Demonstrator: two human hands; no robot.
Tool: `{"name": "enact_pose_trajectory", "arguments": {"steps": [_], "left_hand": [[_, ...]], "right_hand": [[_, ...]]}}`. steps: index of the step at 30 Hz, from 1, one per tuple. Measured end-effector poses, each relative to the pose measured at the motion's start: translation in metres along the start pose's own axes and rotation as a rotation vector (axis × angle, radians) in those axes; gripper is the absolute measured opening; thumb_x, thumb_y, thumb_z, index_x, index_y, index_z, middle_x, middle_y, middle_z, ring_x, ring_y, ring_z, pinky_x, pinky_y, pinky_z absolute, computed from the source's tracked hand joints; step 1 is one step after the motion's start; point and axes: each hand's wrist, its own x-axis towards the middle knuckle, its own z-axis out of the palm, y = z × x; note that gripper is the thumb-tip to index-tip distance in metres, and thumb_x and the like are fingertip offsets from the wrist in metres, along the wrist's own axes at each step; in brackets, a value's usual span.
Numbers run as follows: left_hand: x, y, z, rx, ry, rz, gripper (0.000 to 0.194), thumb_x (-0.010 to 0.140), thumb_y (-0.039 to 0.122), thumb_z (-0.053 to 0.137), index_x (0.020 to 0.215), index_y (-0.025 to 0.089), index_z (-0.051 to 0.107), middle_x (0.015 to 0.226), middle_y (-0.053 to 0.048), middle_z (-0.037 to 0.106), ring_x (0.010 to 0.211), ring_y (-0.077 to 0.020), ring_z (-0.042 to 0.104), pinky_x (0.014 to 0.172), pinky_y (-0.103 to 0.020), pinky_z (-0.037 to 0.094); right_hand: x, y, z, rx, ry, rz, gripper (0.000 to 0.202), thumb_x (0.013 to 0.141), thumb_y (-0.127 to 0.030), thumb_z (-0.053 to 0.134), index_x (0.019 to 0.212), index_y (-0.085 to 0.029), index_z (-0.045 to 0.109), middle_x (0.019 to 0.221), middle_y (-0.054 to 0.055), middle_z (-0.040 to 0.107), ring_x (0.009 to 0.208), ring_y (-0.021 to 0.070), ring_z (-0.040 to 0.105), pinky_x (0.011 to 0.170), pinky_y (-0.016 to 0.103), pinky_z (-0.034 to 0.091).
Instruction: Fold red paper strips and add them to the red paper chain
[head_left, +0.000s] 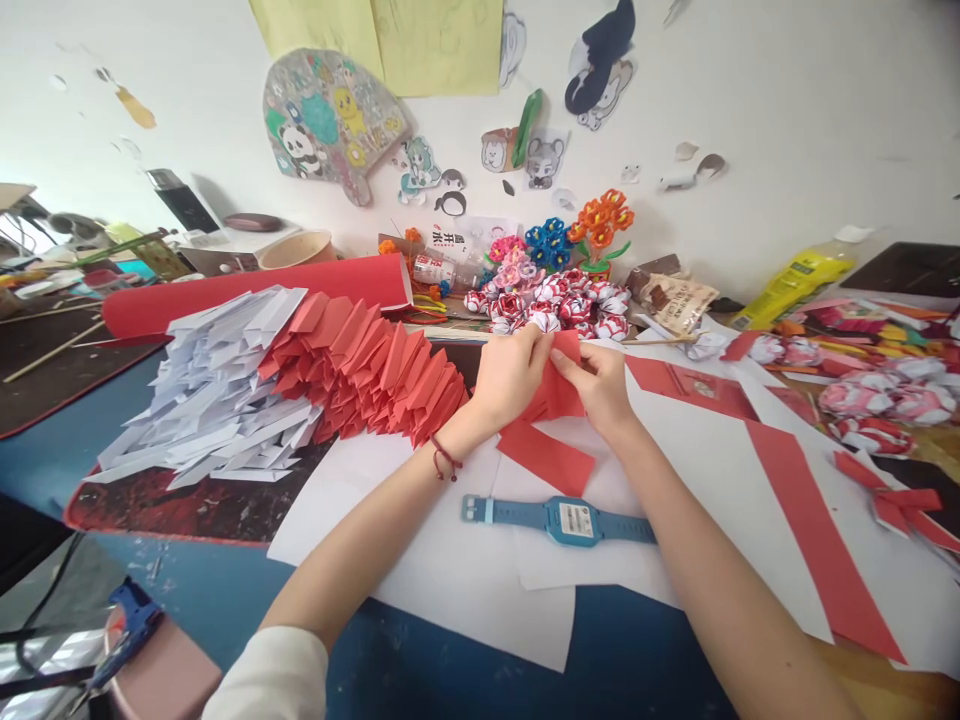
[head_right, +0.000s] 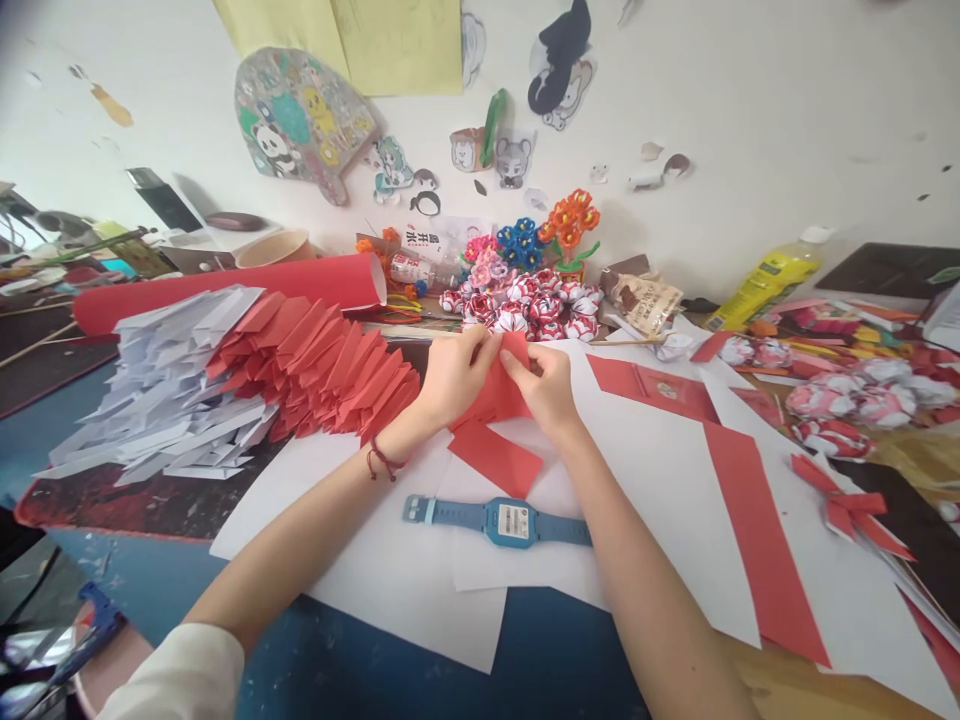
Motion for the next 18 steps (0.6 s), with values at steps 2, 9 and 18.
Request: {"name": "enact_pose_trajectory", "arguments": {"steps": [2, 9, 18], "left_hand": [[-0.001, 0.0, 0.002, -0.021, -0.007, 0.007, 0.034, 0.098, 0.033, 0.041, 0.067, 0.019, 0.044, 0.055, 0.003, 0.044, 0.051, -0.0112, 0.034, 0.056, -0.026, 0.023], [0.004, -0.007, -0.004, -0.218, -0.106, 0.013, 0.018, 0.093, 0.025, 0.05, 0.077, 0.017, 0.052, 0.069, 0.002, 0.057, 0.062, -0.0096, 0.046, 0.06, -0.022, 0.032], [0.002, -0.004, -0.009, -0.413, 0.038, -0.162, 0.014, 0.092, 0.028, 0.052, 0.081, 0.019, 0.051, 0.064, 0.004, 0.053, 0.056, -0.0075, 0.049, 0.056, -0.019, 0.037]], "right_hand": [[-0.002, -0.001, -0.001, 0.009, 0.002, 0.003, 0.038, 0.078, -0.045, 0.068, 0.058, -0.017, 0.051, 0.058, -0.003, 0.039, 0.055, 0.0105, 0.033, 0.05, 0.026, 0.027], [-0.002, -0.004, -0.004, -0.027, -0.034, 0.026, 0.036, 0.082, -0.041, 0.066, 0.059, -0.017, 0.052, 0.057, -0.003, 0.04, 0.054, 0.0099, 0.034, 0.049, 0.025, 0.025], [0.008, -0.009, -0.011, 0.18, -0.166, 0.286, 0.026, 0.071, -0.037, 0.079, 0.089, -0.018, 0.074, 0.083, 0.002, 0.069, 0.077, 0.0188, 0.062, 0.068, 0.029, 0.048]]}}
